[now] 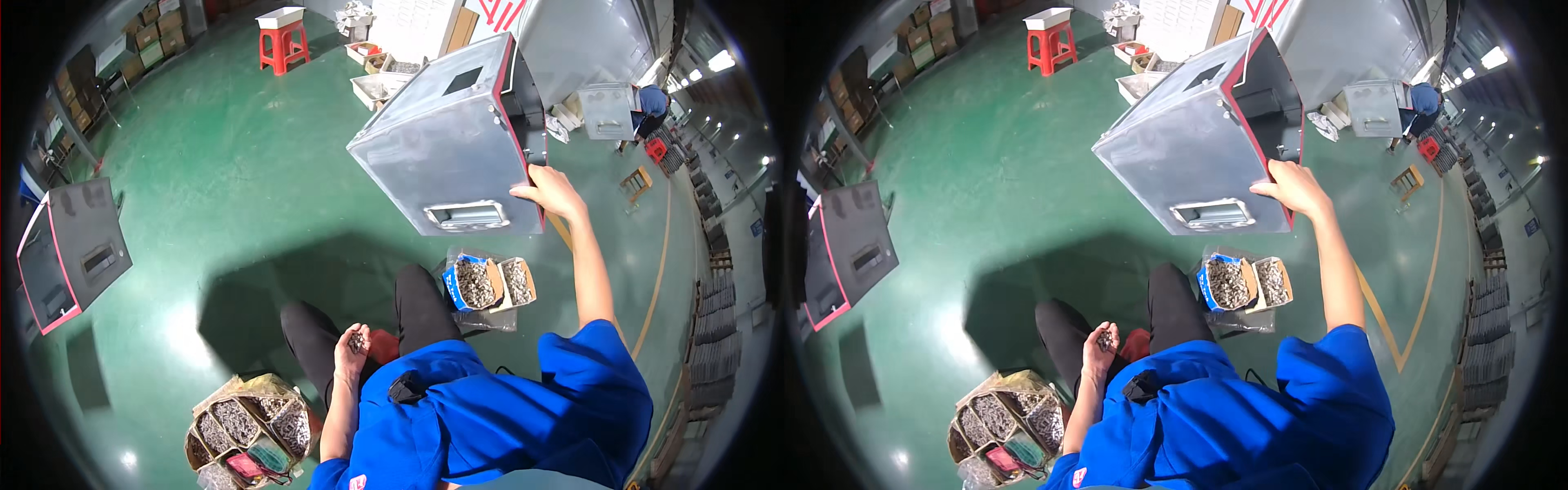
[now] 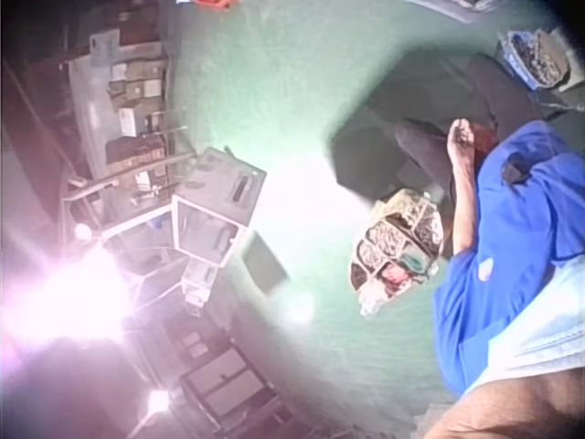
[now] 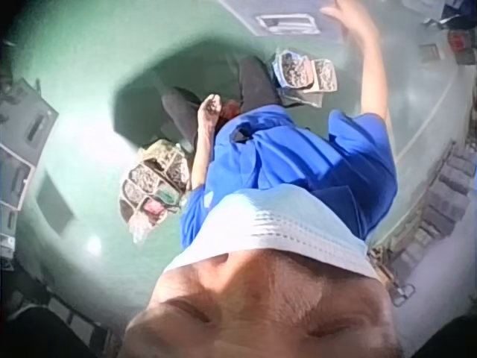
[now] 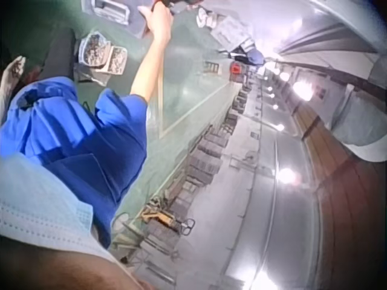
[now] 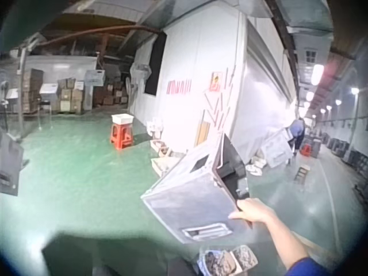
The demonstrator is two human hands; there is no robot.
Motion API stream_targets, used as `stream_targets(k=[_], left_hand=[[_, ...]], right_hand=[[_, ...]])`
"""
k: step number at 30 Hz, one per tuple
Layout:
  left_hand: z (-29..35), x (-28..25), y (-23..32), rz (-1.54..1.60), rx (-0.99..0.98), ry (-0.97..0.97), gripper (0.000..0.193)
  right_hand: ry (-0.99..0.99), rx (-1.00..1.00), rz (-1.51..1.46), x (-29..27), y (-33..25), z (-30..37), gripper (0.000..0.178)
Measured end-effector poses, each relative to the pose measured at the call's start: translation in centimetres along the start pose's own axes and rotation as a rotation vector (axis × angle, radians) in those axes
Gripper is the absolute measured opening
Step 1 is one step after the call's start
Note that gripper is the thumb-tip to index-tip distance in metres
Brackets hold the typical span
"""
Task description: Assembling small metal pins or fasteners into a large metal enclosure on a factory floor.
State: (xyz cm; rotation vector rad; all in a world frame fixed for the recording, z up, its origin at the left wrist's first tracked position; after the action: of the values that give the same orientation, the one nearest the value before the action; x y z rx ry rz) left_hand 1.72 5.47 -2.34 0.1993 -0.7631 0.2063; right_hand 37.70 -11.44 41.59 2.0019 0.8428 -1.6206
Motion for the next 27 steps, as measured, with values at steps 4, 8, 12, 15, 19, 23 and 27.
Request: stream_targets(k=[4,8,12,15,19,23,27], left_hand=[[0.1,0.2,0.1,-0.025,0.015,0.004,0.020],[-0.8,-0.1,-0.4,0.002,-0.021,-0.012,0.022],[-1.0,0.0,-0.3,0.004,-0.023,-0.042,0.022],[-1.1,-0.1,-0.3,-0.009,-0.013,-0.014,0.022],[-0.9,0.0,-0.3,-0.035,-0.007,0.017,0.023],[-0.6,0.1,-0.3,-0.056,-0.012,0.023,0.022],[-0.5,0.4,-0.4,-0.060,-0.025,-0.036,0.020]], right_hand=[[-0.037,0.065,0.014,-1.2,0.0,1.0,0.044],[-0.027,0.140,-0.072,-1.2,3.6,1.9,0.039],[-0.082,0.190,-0.029,-1.4,6.4,2.6,0.038],[-0.080,0.220,-0.024,-1.6,8.3,3.0,0.037],[-0.073,0.299,-0.054,-1.5,10.8,3.4,0.038],[-0.075,0.294,-0.032,-1.2,13.0,3.1,0.038],[-0.095,0.241,-0.019,-0.5,13.4,2.9,0.039]])
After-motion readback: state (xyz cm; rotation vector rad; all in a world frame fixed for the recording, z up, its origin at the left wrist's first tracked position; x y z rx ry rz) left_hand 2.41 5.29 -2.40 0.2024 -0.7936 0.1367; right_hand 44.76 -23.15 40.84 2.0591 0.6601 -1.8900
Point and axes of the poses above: each hand's wrist, its own z-axis away from the middle knuckle, its own x-axis out of the palm, y = z × x, the point moved 8 cm from there along -z, towards the middle knuckle, and after that the axes turned 11 degrees about y, right-handed, at the moved point
